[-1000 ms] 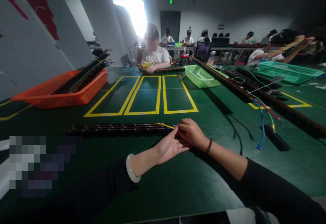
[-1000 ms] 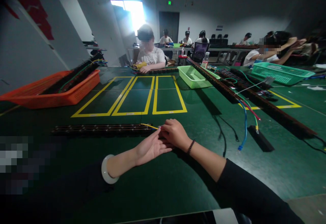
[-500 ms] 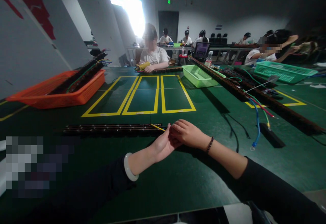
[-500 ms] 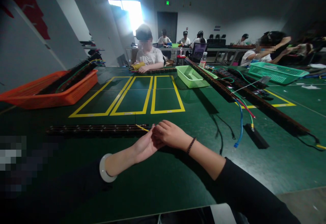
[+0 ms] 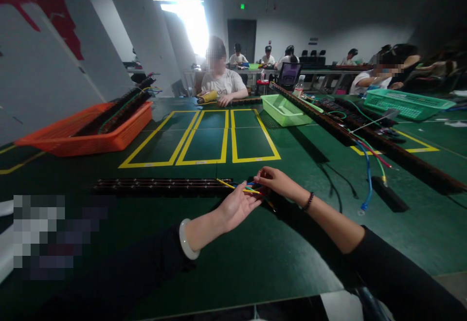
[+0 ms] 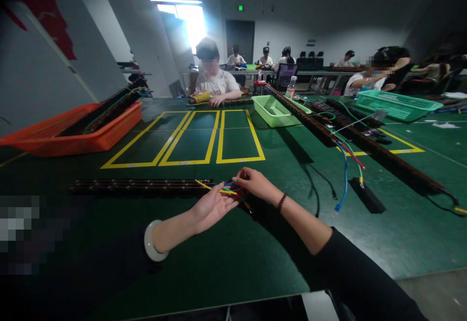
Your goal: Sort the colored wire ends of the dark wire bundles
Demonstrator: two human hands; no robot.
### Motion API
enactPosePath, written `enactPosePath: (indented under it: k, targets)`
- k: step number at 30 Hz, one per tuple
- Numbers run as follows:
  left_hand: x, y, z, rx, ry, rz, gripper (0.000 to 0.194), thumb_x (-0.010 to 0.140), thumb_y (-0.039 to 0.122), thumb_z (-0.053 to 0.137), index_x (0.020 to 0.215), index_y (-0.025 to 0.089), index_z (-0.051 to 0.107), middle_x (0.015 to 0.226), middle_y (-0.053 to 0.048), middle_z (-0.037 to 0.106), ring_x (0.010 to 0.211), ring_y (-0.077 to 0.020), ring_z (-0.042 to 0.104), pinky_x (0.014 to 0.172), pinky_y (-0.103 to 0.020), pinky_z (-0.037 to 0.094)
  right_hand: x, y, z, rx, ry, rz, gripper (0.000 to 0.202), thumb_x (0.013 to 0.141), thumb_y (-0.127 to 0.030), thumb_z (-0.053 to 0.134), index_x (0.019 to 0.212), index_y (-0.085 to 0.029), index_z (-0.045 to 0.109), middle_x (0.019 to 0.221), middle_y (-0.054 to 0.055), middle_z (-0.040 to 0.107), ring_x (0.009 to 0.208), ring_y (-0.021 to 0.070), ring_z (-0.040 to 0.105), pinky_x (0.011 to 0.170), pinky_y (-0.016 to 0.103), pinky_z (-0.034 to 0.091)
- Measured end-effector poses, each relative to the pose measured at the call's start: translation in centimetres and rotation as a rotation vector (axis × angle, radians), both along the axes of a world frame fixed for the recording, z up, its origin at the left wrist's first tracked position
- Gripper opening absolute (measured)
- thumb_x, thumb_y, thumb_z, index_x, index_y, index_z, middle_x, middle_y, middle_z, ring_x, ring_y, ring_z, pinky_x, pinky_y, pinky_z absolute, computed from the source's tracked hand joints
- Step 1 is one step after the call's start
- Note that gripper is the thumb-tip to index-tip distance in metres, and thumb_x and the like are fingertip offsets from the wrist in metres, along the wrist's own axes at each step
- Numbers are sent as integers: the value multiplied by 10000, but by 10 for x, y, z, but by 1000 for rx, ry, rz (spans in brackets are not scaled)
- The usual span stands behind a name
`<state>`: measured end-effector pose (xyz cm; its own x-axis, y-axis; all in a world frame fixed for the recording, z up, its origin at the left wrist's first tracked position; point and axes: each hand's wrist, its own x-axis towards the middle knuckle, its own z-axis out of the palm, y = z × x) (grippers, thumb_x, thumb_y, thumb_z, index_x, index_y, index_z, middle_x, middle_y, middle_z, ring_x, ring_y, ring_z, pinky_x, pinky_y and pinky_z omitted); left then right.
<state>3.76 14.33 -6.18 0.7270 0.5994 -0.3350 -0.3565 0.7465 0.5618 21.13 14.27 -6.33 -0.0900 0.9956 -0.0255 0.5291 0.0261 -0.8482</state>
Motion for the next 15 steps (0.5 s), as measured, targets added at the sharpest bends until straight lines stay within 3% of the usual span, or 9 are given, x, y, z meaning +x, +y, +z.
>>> enactPosePath:
  k: [5, 11, 15]
  targets:
    - [2, -1, -1, 49, -42, 10, 393, 928, 292, 350, 1280, 141, 438, 1222, -127, 556, 1167, -190, 500, 1054, -365, 315, -3, -2, 0, 118, -152, -43, 374, 757, -493, 622, 891, -152, 552, 750, 16, 589, 621, 116, 507, 525, 227, 380]
    - [0, -2, 3, 32, -58, 13, 455, 928, 323, 345, 1351, 160, 385, 1268, -123, 522, 1183, -194, 483, 1056, -366, 305, -3, -7, 13, -54, -184, 130, 460, 860, -555, 437, 775, -149, 635, 602, 1, 568, 503, 97, 473, 445, 215, 327]
    - [0, -1, 1, 30, -83, 14, 474, 922, 337, 356, 1362, 160, 377, 1266, -119, 523, 1161, -190, 494, 1041, -351, 320, -3, -8, 15, 29, -221, 123, 452, 833, -551, 493, 708, -144, 645, 696, 34, 594, 556, 104, 507, 464, 214, 362]
